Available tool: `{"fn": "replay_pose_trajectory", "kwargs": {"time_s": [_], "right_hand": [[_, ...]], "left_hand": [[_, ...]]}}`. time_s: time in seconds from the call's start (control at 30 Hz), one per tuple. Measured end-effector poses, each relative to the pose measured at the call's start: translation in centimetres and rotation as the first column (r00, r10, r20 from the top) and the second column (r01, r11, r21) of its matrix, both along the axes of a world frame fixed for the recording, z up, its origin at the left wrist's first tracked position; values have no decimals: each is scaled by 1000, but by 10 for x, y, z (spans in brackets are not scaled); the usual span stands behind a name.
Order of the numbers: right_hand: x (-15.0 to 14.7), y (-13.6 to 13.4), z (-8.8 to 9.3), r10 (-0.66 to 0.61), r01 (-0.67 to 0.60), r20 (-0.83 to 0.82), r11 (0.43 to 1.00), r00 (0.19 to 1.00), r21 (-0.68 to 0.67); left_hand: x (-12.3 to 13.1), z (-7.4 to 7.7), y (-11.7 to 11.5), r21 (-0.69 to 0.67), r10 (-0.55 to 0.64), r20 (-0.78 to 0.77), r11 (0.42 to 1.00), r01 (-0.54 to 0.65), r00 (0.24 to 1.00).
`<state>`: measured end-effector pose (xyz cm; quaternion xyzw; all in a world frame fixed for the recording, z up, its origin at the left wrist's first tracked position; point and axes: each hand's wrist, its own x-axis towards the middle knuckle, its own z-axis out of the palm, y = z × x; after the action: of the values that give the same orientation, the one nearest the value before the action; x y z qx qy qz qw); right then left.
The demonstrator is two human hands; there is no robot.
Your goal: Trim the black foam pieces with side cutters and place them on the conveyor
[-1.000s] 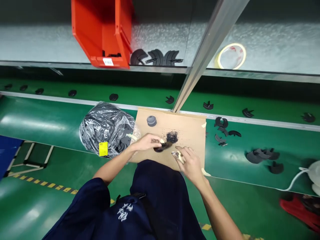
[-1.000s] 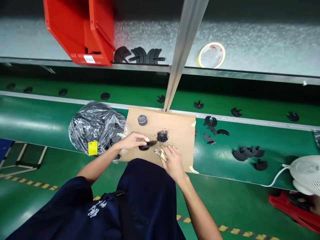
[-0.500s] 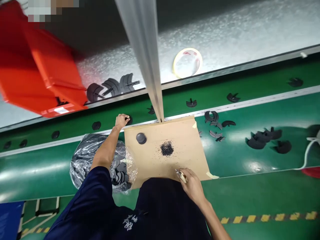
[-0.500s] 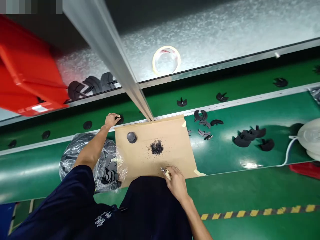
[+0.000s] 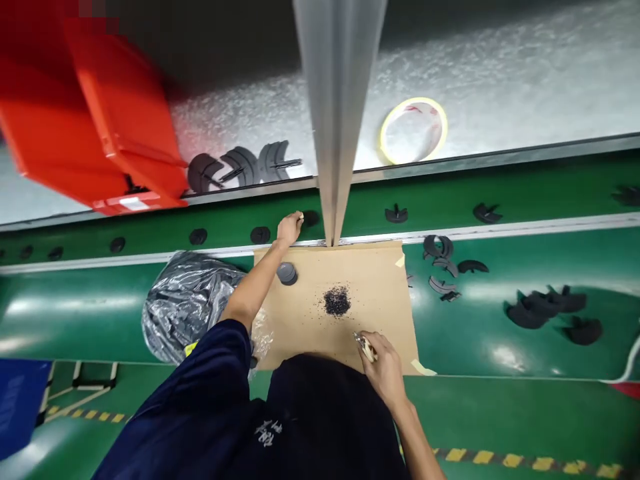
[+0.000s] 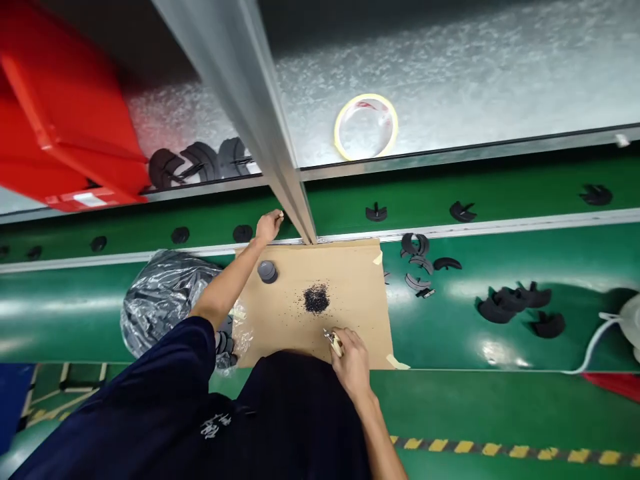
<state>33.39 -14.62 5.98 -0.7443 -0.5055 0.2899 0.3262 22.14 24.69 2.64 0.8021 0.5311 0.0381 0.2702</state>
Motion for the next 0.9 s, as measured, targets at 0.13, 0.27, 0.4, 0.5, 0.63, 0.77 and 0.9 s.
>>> {"fn": "replay_pose_trajectory", "kwargs": {"time_s": [0.13,0.27,0.4,0.5,0.63,0.77,0.9], "right_hand": [[-13,22,7,94,-98,44,990,995,101],[-40,47,21,277,-285,67,946,958,155],[-66,49,29,552,-548,24,822,834,151],[-79,38,34,545,-533,-109,837,831,122],[-85,24,36,288,-305,-313,952,905,-5],[-84,18,36,13,-89,-520,988,854,-122],[-86,13,45,-176,37,-707,977,685,-208]], "left_hand": [[-72,16,-72,-107,-43,139,993,59,989],[-137,25,-189,-300,-88,281,938,174,956],[-171,28,-276,-394,-47,333,901,184,942],[-197,25,-291,-370,52,267,928,52,962],[-238,12,-266,-212,263,71,947,-243,962],[-261,3,-236,-90,378,-31,921,-380,925],[-260,13,-229,-28,360,29,933,-360,932]]}}
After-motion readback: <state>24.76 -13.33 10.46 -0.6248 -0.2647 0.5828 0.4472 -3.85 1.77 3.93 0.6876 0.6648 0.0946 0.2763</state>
